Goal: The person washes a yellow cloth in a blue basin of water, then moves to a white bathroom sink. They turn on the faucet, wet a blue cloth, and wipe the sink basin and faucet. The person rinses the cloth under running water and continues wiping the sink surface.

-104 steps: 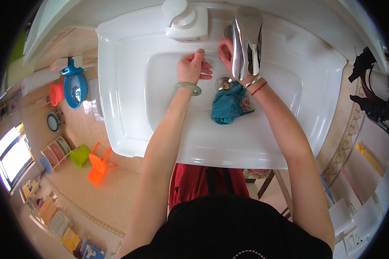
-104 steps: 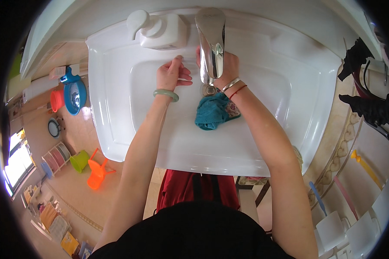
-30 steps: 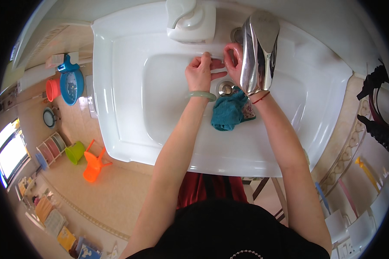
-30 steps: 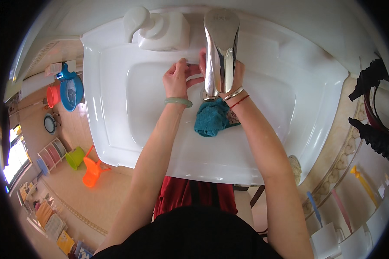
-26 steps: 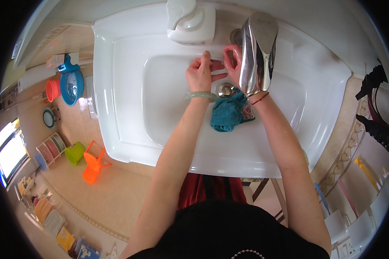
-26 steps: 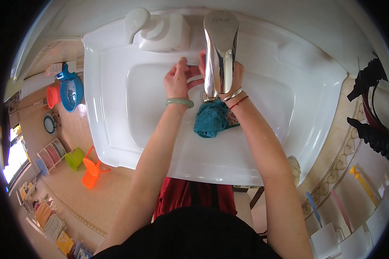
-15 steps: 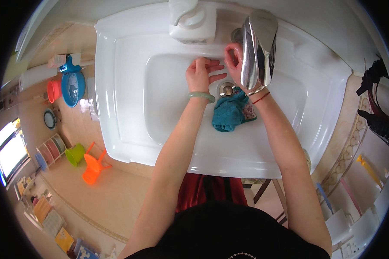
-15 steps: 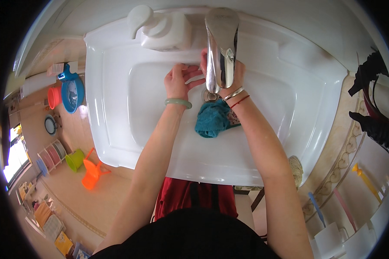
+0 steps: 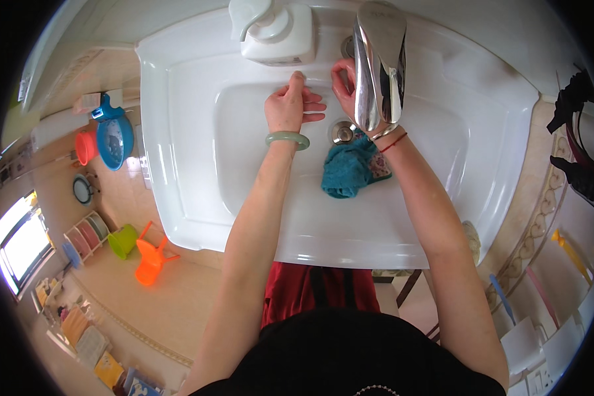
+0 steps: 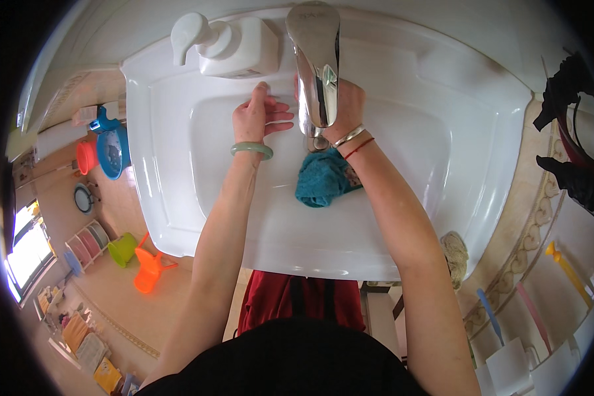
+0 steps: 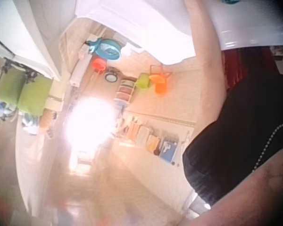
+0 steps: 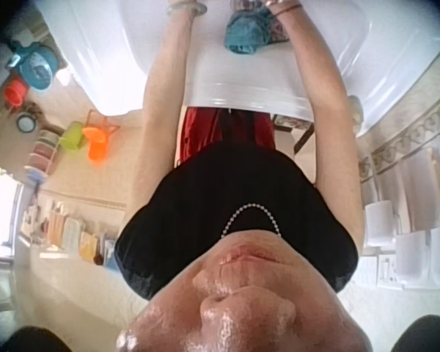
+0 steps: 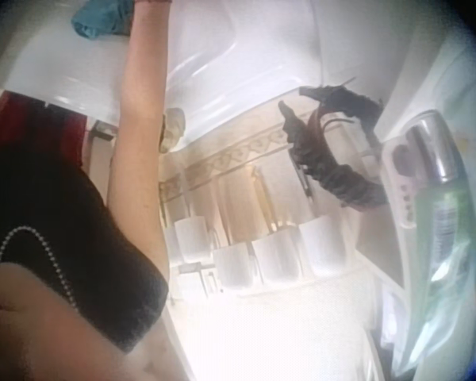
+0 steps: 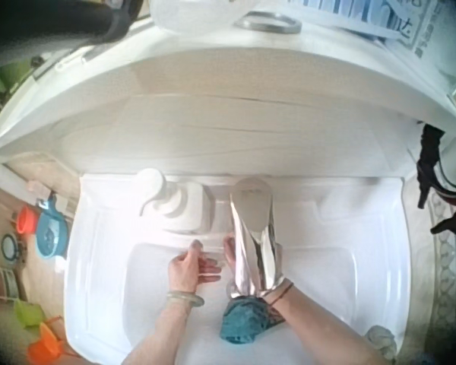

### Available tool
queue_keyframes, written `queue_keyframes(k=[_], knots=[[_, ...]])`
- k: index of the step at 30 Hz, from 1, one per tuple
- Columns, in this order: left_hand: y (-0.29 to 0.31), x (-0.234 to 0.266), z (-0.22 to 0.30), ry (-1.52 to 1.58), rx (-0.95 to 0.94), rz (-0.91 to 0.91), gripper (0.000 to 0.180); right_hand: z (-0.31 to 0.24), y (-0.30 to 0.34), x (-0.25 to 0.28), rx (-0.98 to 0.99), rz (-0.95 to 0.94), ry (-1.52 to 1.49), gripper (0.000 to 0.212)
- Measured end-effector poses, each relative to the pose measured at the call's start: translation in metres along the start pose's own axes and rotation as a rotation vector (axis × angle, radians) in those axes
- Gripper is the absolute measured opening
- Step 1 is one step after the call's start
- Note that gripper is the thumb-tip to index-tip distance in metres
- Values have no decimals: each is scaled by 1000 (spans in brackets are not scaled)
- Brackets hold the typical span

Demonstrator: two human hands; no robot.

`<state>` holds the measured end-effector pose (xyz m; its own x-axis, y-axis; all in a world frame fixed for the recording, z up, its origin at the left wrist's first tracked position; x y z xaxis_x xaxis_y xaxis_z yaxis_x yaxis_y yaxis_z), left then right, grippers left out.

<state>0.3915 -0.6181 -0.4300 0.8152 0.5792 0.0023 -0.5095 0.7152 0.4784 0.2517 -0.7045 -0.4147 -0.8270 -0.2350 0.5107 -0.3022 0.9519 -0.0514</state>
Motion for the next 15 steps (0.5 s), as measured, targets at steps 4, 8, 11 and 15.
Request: queue_keyframes(k=[4,8,11,15], knots=[[-5,2,2,-3,-21,-58,37,4,0,2,27,22,24,21],[-10,25,9,-74,-134,-26,36,-8,1,6,45,43,22,23],[-11,36,35,-410,-411,38,35,-5,1,7,66,57,26,23],[-8,35,67,-741,-546,107,37,2,1,2,54,29,18,22]])
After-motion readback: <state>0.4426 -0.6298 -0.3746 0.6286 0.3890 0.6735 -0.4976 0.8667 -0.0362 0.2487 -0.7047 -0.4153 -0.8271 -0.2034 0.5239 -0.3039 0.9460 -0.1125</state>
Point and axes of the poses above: each hand's wrist, its own y-axis away from the middle knuckle, its own x-axis out of the back of the hand, z = x × y, the point moved 10 cm from there along -y, towards the middle knuckle, and after that the axes turned 15 degrees about -x, right-handed, at the moved point
